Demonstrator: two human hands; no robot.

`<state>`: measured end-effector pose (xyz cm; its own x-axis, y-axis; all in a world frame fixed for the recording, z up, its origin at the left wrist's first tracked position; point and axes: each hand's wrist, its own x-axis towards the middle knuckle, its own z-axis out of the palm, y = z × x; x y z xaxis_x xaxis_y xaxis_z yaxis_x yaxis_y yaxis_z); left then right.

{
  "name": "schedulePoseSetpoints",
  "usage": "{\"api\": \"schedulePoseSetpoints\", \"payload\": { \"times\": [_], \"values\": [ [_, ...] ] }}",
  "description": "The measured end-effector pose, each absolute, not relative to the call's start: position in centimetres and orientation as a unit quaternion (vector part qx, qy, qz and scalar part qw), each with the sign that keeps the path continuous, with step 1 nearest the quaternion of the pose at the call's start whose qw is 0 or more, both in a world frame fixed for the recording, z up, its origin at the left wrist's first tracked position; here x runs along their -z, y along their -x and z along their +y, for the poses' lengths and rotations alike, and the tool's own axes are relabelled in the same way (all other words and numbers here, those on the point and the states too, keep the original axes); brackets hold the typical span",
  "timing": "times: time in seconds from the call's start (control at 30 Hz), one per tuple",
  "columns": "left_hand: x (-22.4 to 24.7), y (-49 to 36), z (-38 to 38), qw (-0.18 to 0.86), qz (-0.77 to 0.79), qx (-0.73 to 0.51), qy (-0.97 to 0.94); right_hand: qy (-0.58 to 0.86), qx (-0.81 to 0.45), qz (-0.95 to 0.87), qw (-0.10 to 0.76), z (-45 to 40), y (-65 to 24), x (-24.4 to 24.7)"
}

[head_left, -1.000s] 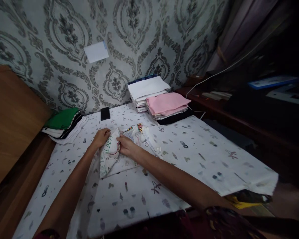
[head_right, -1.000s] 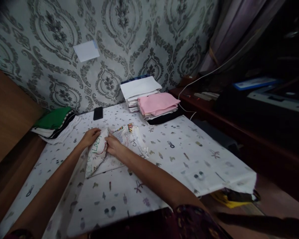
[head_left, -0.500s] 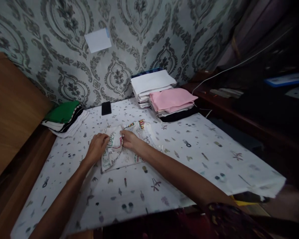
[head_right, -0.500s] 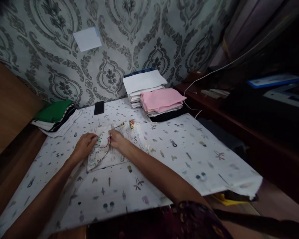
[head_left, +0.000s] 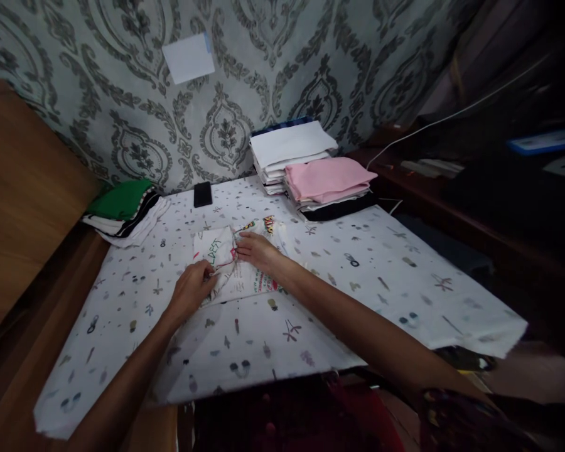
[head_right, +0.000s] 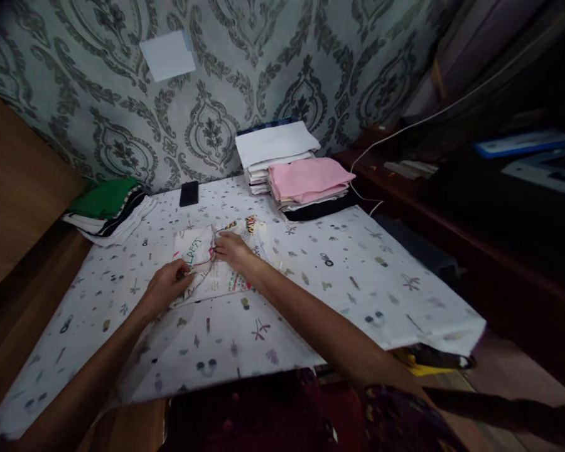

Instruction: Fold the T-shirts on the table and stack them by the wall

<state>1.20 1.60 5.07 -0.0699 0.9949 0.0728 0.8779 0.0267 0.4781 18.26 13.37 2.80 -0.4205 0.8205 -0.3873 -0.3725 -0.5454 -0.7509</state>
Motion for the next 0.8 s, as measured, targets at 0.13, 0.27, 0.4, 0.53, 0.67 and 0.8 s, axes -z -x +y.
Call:
{"api": "schedulePoseSetpoints", "payload": {
  "times": [0.13,0.27,0.4,0.53,0.67,0.8],
  "values": [
    [-6.0,-3.5,0.5,0.194,0.677,-0.257,-0.662,0.372,-0.791,-0.322,0.364,12.8,-18.4,-3.3],
    [-6.6,-5.7,-0.4,0.246,0.615,-0.287,-0.692,0.372,-0.787,-0.352,0.344,12.5,-18.6,-3.6],
    [-6.6,-6.4,-0.7,0.345,0.549,-0.279,-0.709,0.384,-0.766,-0.389,0.338,12.8,-19.0,-3.5],
    [-6.5,-4.5,0.7,0.329,0.568,-0.304,-0.691,0.410,-0.727,-0.435,0.337,13.5,-19.3,-2.9],
    [-5.8,-1.9,3.7,0.226,0.621,-0.340,-0.669,0.429,-0.681,-0.494,0.330,14.2,-18.9,-2.3],
    [-4.2,-1.3,6.0,0.143,0.614,-0.290,-0.720,0.443,-0.628,-0.558,0.312,14.7,-18.6,-1.9]
  ]
}}
